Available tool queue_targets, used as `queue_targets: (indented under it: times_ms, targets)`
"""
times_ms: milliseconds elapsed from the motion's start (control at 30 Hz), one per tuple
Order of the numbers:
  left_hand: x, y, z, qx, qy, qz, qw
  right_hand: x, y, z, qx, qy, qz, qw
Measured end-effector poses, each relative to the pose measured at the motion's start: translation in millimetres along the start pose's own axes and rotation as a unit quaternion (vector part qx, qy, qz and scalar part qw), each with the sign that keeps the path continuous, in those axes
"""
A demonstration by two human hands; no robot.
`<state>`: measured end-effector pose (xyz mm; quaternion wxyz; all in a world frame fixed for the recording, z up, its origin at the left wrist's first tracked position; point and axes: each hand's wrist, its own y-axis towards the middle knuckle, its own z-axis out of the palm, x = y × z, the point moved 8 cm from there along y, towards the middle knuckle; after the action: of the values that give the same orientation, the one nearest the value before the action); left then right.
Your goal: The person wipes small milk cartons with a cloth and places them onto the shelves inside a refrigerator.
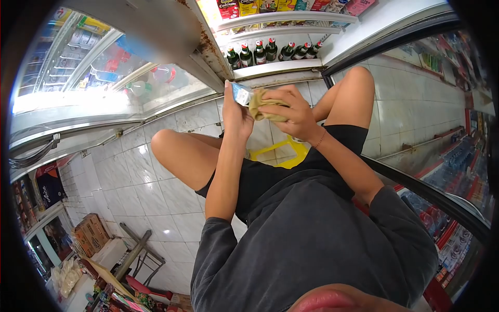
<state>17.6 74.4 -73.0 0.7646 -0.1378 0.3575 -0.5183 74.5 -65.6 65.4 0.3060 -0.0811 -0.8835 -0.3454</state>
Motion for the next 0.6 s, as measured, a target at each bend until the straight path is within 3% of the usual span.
queue_targets:
  times_ms: [33,100,233,300,433,533,600]
  targets:
    - [-6.4,-0.9,0.0,-0.006,0.009,0.007,1.000,-10.6,-10.9,0.1,0.002,0.001,-0.003,1.000]
    - [-18.2,-9.3,6.0,-0.012,0.017,0.024,1.000,-34.5,-26.6,-1.2,0.022,-0.048,0.085,0.995]
    - [-22.8,-11.6,14.8,0.023,0.023,0.041,0.999,-25.0,-16.2,-20.7,-0.022,-0.022,0.109,0.994]
    - [-13.9,-9.8,21.9,0.037,0.005,0.031,0.999,-1.9,8.2,-25.4,-0.064,0.056,0.072,0.994]
    - [2.6,-13.2,25.0,0.105,0.042,-0.020,0.993,7.8,9.0,-12.8,-0.027,0.100,0.036,0.994]
    - [-0.2,-19.7,31.5,0.142,0.041,0.025,0.989,-20.3,-9.0,-13.5,0.041,0.090,0.095,0.991]
    - [-0.6,-23.5,38.7,0.164,0.055,0.031,0.984,-26.0,-10.9,-33.1,-0.023,0.043,0.120,0.992]
